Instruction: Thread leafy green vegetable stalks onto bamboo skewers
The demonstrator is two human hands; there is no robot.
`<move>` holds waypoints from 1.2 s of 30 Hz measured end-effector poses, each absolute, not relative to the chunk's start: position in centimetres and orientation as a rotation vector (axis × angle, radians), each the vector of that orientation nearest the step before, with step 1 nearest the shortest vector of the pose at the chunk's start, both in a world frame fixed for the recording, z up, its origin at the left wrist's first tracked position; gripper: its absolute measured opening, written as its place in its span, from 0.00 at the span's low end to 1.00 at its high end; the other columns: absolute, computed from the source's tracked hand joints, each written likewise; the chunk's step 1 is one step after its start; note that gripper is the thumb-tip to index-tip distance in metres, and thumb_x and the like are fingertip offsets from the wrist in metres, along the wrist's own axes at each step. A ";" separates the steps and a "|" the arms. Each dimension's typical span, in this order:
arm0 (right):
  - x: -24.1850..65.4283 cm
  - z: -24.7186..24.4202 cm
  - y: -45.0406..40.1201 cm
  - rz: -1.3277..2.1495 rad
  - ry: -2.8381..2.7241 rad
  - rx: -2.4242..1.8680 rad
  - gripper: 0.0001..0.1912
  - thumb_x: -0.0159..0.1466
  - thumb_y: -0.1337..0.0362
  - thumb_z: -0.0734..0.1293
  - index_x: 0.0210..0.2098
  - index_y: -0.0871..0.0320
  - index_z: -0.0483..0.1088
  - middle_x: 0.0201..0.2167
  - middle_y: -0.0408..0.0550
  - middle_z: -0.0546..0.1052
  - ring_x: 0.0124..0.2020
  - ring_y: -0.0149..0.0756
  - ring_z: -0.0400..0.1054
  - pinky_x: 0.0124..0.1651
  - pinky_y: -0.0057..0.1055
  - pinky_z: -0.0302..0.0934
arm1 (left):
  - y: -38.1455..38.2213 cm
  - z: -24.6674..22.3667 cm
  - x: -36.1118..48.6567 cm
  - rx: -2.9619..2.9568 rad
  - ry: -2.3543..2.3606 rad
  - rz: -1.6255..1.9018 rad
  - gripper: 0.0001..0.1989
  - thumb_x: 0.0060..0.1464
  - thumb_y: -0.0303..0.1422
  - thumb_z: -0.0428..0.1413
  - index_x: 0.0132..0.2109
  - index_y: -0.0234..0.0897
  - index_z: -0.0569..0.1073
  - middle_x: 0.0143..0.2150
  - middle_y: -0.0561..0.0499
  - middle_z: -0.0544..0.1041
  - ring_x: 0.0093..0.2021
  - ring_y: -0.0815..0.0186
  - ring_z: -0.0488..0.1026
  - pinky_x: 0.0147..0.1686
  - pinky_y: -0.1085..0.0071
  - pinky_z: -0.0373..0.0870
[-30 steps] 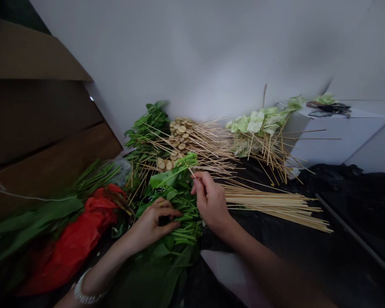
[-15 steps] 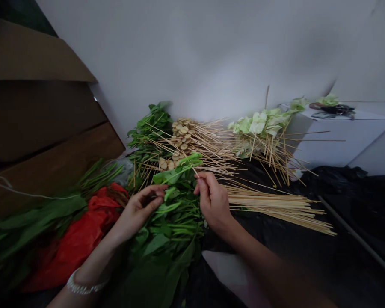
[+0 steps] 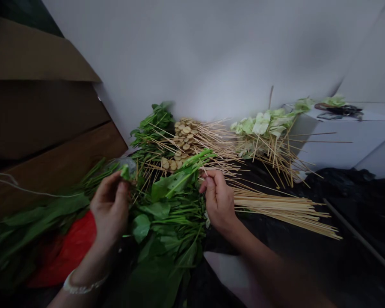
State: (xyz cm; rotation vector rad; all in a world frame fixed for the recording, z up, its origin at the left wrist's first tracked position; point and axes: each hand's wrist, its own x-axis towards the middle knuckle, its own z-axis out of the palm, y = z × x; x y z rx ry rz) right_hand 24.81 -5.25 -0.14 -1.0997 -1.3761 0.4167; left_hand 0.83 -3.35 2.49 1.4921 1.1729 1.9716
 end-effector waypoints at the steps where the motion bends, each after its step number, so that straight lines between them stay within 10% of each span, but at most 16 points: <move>1: 24.8 -0.1 -5.3 0.413 -1.381 -1.101 0.08 0.71 0.60 0.54 0.44 0.54 0.62 0.25 0.39 0.72 0.18 0.26 0.58 0.22 0.24 0.52 | -2.9 2.5 0.6 1.299 1.082 1.951 0.13 0.52 0.34 0.63 0.46 0.46 0.79 0.41 0.52 0.78 0.37 0.68 0.73 0.44 0.72 0.71; 10: 24.3 0.4 -5.9 0.335 -1.692 -1.039 0.08 0.70 0.66 0.56 0.40 0.55 0.66 0.27 0.43 0.73 0.27 0.32 0.68 0.33 0.28 0.60 | -1.9 2.5 0.9 0.774 0.857 1.487 0.12 0.39 0.30 0.71 0.33 0.32 0.80 0.39 0.47 0.82 0.30 0.73 0.75 0.34 0.79 0.74; 36: 22.5 -1.1 -6.4 0.258 -1.905 -0.977 0.12 0.68 0.69 0.58 0.43 0.57 0.72 0.37 0.49 0.81 0.38 0.37 0.76 0.40 0.31 0.68 | -2.7 1.6 1.8 1.023 0.985 1.409 0.14 0.35 0.36 0.72 0.33 0.37 0.83 0.29 0.48 0.83 0.29 0.68 0.77 0.34 0.74 0.72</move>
